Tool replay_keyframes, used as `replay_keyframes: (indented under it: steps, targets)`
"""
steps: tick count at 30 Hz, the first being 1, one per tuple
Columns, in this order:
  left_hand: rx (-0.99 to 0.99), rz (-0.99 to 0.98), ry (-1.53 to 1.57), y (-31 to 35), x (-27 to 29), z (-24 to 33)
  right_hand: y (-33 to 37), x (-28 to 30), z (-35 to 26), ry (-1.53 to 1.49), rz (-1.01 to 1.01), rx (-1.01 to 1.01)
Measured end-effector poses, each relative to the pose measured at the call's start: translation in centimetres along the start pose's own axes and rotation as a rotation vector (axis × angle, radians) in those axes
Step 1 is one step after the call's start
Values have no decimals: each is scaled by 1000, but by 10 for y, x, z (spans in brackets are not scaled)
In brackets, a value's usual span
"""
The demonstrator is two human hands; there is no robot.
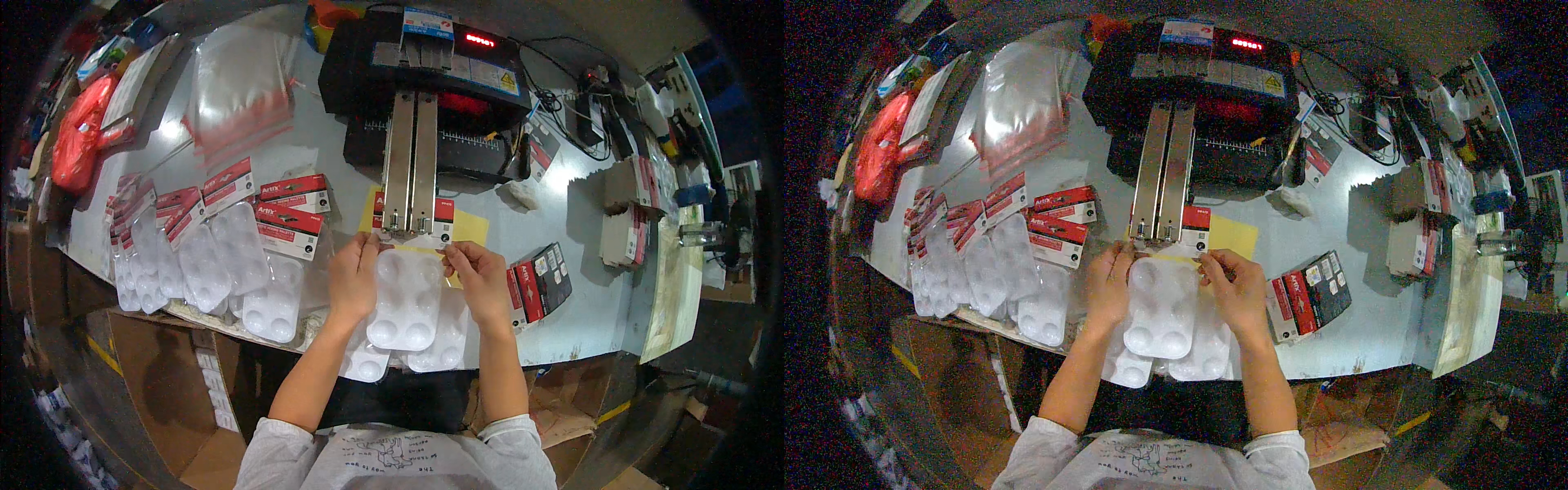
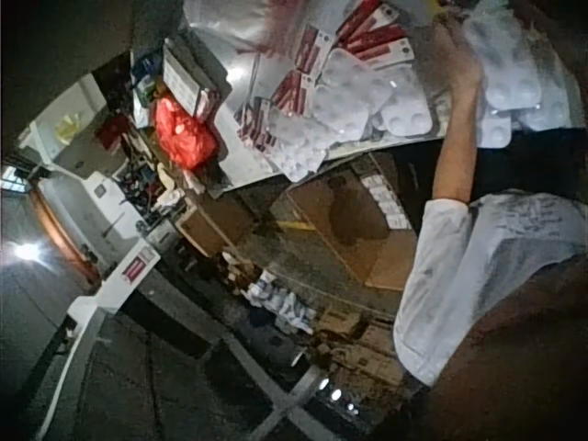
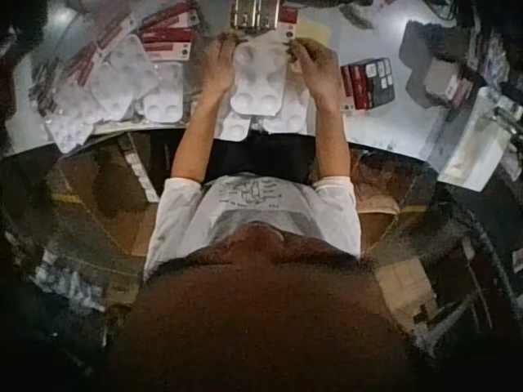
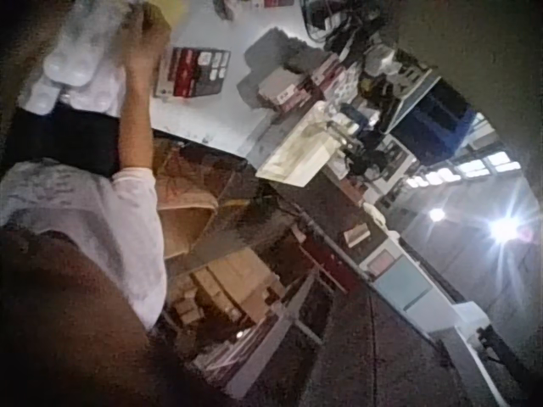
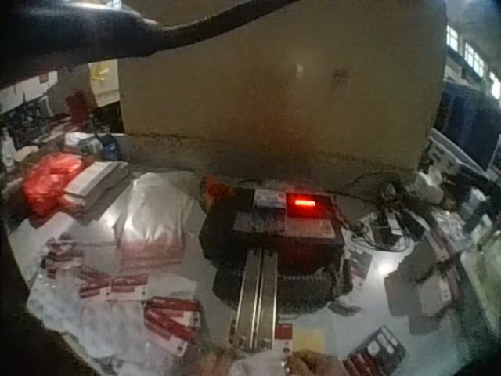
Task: The person repeatedly places white plastic mixing palettes into clear plastic bags, then inserts red Artix product labels into each bag. They seal each package and stack the finished units on the table. The process is repeated for multiple items in a consistent sequence.
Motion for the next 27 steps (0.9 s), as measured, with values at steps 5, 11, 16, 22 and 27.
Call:
replay_keyframes:
  steps: [5, 11, 16, 22, 27]
  targets:
    - [-33, 1, -23, -2, -1, -3, -2, -1, 2, -70, -13, 1]
    - [46, -9, 41, 0, -3, -5, -5, 3, 7, -38, -3, 19]
    - [48, -17, -9, -1, -2, -2, -7, 1, 4, -1, -13, 0]
    - [-45, -5, -24, 13, 13, -3, 16, 3, -10, 387, -96, -103]
    - [60, -28, -34, 58, 45, 6, 63, -6, -55, 595, 93, 293]
Point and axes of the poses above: each hand's wrist, its own y-axis away from the middle knuckle, its own x-axis out of the back of the hand, z = x × y, the point moved 7 cm from there along -y, towards the middle knuckle, and after that the axes turned 1 degree about -x, right-handed, at the moved point
